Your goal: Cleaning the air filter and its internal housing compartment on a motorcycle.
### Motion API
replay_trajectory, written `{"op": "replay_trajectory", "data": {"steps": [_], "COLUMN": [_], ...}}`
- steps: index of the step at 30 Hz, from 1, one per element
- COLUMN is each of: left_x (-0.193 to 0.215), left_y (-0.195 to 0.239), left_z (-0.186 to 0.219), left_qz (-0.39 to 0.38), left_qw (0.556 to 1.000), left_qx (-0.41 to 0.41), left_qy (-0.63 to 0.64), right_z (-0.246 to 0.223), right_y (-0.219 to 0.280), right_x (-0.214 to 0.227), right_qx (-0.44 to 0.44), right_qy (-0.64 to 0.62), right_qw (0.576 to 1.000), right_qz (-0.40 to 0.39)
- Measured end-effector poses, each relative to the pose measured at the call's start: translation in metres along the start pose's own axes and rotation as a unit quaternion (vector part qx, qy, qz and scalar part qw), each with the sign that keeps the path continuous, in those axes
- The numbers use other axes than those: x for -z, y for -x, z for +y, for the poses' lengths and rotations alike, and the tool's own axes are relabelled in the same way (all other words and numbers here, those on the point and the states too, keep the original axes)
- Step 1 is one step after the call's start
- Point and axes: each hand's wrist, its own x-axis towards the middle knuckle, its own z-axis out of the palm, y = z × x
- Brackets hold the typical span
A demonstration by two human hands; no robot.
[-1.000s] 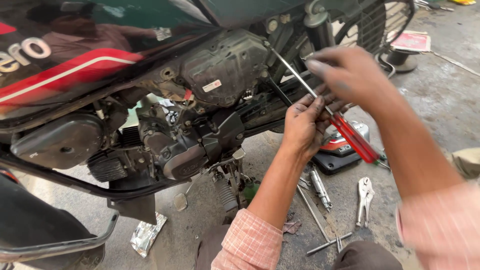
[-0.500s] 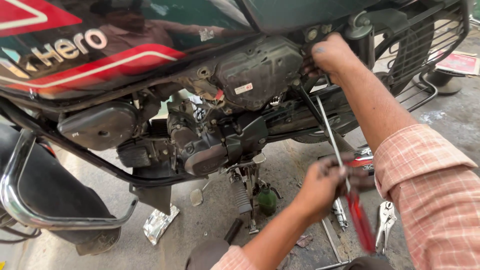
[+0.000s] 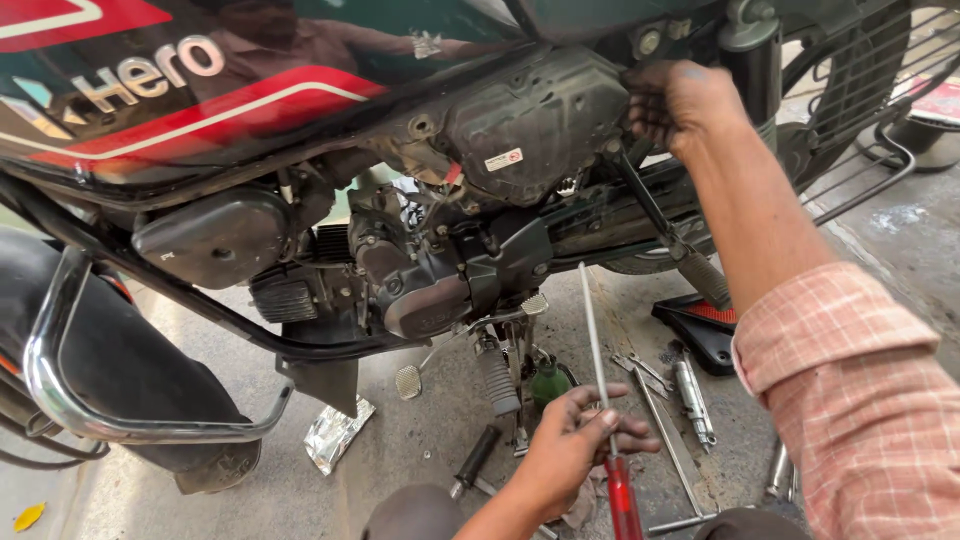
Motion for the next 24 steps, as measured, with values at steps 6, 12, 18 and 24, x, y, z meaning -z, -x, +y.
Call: {"op": "replay_trajectory", "data": {"steps": [6, 12, 18, 24], "left_x": [0.011, 0.046, 0.142, 0.164], "left_y": [0.021, 0.037, 0.019, 0.037], "left_z": [0.013, 0.023, -0.048, -0.093], "left_qz": [0.055, 0.032, -0.032, -0.065], "left_qw": [0.998, 0.943, 0.855, 0.763], "left_qx": [0.043, 0.001, 0.020, 0.004], "left_qy": [-0.003, -0.332, -0.518, -0.643], "right_z": [0.014, 0.080, 0.343, 0.440], "right_y": [0.026, 0.089, 0.116, 0.182], "right_x": [0.021, 0.112, 0.224, 0.230], "right_qx": [0.025, 0.091, -0.054, -0.103], "right_qy": [-0.058, 0.186, 0.543, 0.581], "right_qw": [0.997, 0.958, 0.809, 0.788], "right_qz": [-0.041, -0.198, -0.218, -0.177]}}
